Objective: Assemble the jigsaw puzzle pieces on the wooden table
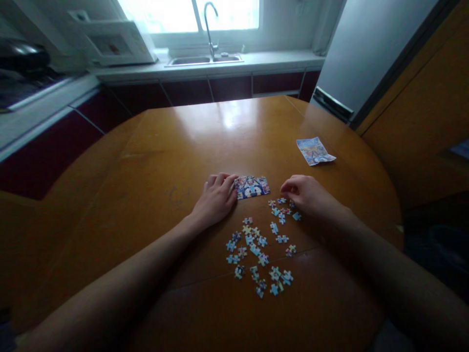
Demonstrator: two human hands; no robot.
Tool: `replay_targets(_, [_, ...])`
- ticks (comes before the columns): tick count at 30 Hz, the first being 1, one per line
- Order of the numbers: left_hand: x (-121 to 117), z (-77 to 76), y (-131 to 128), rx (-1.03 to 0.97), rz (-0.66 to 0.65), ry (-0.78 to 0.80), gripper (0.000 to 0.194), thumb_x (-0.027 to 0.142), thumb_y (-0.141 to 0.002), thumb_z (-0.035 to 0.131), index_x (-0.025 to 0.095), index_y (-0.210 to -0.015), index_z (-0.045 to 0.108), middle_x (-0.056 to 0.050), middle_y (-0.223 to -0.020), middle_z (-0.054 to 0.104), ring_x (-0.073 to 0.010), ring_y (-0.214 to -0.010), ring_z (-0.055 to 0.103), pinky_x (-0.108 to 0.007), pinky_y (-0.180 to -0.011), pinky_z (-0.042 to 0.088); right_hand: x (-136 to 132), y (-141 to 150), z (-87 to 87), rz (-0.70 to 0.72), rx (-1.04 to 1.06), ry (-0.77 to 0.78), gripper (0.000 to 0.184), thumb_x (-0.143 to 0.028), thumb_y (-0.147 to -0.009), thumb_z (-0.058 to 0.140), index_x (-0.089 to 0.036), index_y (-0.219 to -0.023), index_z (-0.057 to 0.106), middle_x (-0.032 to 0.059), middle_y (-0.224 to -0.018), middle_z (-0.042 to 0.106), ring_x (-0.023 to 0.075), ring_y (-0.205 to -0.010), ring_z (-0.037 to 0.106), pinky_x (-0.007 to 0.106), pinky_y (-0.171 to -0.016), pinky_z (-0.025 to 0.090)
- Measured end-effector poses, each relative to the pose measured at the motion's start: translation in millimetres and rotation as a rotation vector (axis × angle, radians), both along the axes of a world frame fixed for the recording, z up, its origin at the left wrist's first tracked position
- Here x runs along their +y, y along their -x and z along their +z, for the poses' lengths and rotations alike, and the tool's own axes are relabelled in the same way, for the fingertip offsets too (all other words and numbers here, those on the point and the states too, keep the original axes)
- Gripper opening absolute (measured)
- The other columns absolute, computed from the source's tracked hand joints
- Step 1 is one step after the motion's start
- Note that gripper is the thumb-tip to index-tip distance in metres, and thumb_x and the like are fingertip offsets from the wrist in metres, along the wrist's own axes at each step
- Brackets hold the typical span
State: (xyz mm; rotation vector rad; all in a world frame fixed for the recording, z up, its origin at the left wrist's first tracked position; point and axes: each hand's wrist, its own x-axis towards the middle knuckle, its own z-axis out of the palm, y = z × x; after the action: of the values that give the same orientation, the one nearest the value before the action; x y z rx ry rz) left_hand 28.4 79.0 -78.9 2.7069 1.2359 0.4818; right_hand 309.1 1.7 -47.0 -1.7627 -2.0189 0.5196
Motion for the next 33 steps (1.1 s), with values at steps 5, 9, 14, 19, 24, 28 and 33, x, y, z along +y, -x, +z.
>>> replay_targets(5, [1.9, -1.8, 0.6, -0.003, 0.001, -0.006, 0.037, 0.033, -0.102, 0.043, 0.023, -0.137, 0.051, -0.011, -0.126, 0.056, -0.0301, -0.117, 0.046, -0.048, -0.106, 0.040, -3.8, -5.0, 2.8, 0.068, 0.004, 0.041, 0.018, -0.008, -0.083, 0.064, -0.020, -0.085, 0.077, 0.0052, -0.084, 0.073, 0.0159, -0.072, 0.063, 0.028, -0.065, 0.046])
replay_targets(9, [1.7, -1.8, 0.9, 0.001, 0.002, 0.000, 0.038, 0.034, -0.102, 0.044, 0.022, -0.137, 0.051, -0.011, -0.127, 0.056, -0.0303, -0.118, 0.045, -0.049, -0.107, 0.040, -17.1, 0.3, 11.9, 0.149, -0.036, 0.135, 0.010, -0.018, -0.086, 0.068, -0.023, -0.089, 0.077, 0.0030, -0.084, 0.074, 0.0157, -0.071, 0.063, 0.029, -0.064, 0.045])
replay_targets(14, [1.6, -2.1, 1.0, 0.003, 0.003, -0.009, 0.039, 0.034, -0.102, 0.043, 0.021, -0.137, 0.051, -0.011, -0.128, 0.055, -0.0301, -0.117, 0.046, -0.048, -0.108, 0.040, -28.6, 9.6, 22.0, 0.186, -0.157, 0.159, 0.013, -0.011, -0.081, 0.069, -0.023, -0.081, 0.074, 0.0021, -0.082, 0.073, 0.0165, -0.072, 0.062, 0.029, -0.063, 0.040])
replay_targets(19, [2.7, -3.0, 1.3, -0.009, -0.001, 0.001, 0.038, 0.034, -0.102, 0.044, 0.023, -0.137, 0.051, -0.011, -0.127, 0.056, -0.0303, -0.118, 0.046, -0.049, -0.108, 0.040, -27.5, 9.3, 19.7, 0.159, -0.162, 0.194, 0.009, -0.015, -0.081, 0.070, -0.024, -0.079, 0.072, 0.0008, -0.077, 0.071, 0.0147, -0.064, 0.059, 0.028, -0.056, 0.035])
replay_targets(24, [3.3, -3.1, 1.9, -0.002, -0.005, -0.016, 0.038, 0.033, -0.102, 0.044, 0.022, -0.137, 0.051, -0.011, -0.128, 0.056, -0.0301, -0.117, 0.046, -0.048, -0.108, 0.040, -26.9, 7.6, 17.9, 0.157, -0.155, 0.192, 0.008, -0.017, -0.083, 0.069, -0.024, -0.079, 0.072, 0.0010, -0.078, 0.072, 0.0145, -0.064, 0.060, 0.029, -0.057, 0.035])
replay_targets(28, [3.1, -2.8, 1.6, -0.001, -0.007, -0.009, 0.038, 0.034, -0.102, 0.043, 0.021, -0.137, 0.051, -0.011, -0.127, 0.056, -0.0298, -0.117, 0.046, -0.048, -0.107, 0.040, -22.8, 4.9, 20.0, 0.123, -0.142, 0.163, 0.007, -0.020, -0.086, 0.068, -0.023, -0.082, 0.073, 0.0024, -0.082, 0.074, 0.0154, -0.069, 0.062, 0.028, -0.060, 0.038])
replay_targets(33, [2.8, -1.8, 1.1, 0.002, -0.007, -0.004, 0.038, 0.034, -0.102, 0.043, 0.021, -0.137, 0.051, -0.012, -0.128, 0.056, -0.0299, -0.118, 0.045, -0.048, -0.107, 0.040, -13.2, 0.2, 19.7, -0.010, -0.110, 0.101, 0.013, -0.015, -0.087, 0.063, -0.021, -0.089, 0.074, 0.0051, -0.088, 0.075, 0.0168, -0.076, 0.065, 0.029, -0.065, 0.042])
